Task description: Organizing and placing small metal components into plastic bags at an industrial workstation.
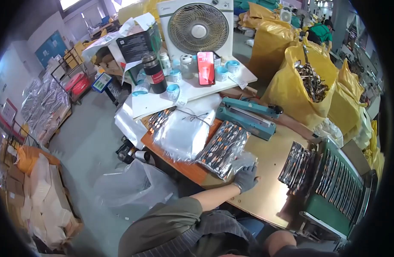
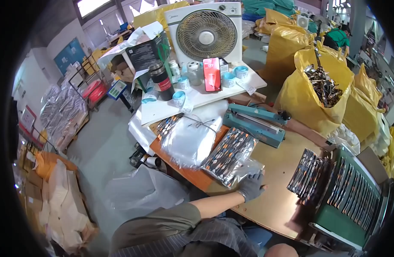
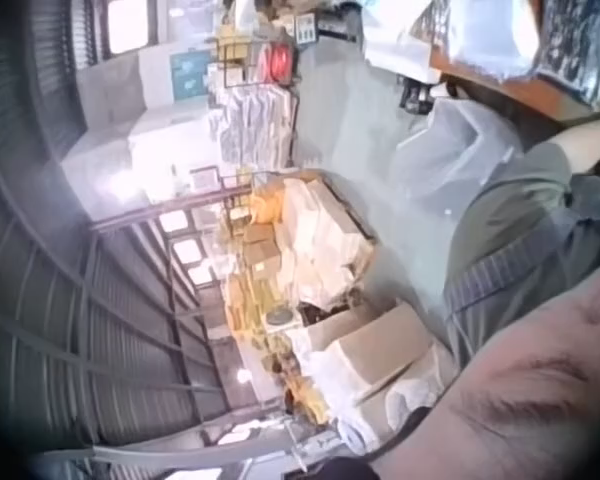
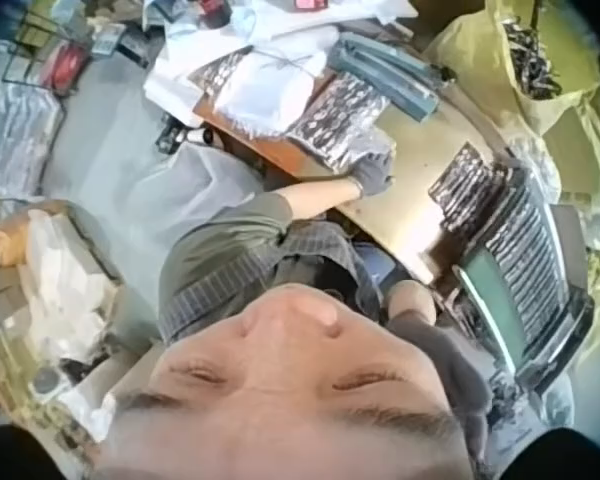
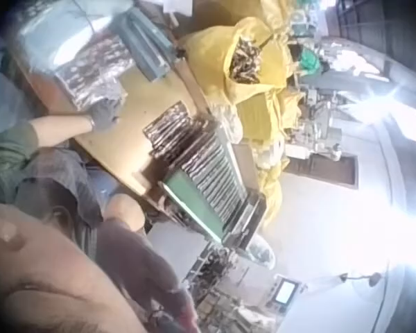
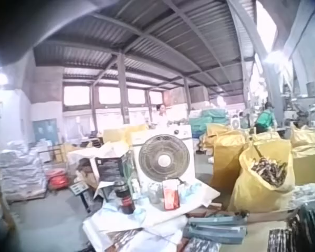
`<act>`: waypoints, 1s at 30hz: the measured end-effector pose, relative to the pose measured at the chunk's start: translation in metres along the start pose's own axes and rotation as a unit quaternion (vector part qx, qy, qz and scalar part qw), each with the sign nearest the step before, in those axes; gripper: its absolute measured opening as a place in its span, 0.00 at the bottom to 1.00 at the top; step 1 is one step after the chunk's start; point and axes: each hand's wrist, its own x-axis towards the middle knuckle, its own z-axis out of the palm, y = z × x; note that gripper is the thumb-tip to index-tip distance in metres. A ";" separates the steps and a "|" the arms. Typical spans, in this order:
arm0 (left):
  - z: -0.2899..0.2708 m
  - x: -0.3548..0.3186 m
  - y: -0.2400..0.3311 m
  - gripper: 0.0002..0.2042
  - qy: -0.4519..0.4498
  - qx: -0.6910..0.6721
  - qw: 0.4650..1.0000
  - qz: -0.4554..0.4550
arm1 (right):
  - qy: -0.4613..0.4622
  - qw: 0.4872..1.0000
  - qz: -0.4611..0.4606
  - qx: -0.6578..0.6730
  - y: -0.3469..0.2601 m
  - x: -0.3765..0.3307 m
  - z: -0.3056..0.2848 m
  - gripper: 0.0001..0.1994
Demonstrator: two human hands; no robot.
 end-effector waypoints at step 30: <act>0.009 0.000 0.003 0.34 0.003 0.025 1.000 0.004 | 0.138 0.869 -0.345 0.327 -0.091 0.039 0.028 0.20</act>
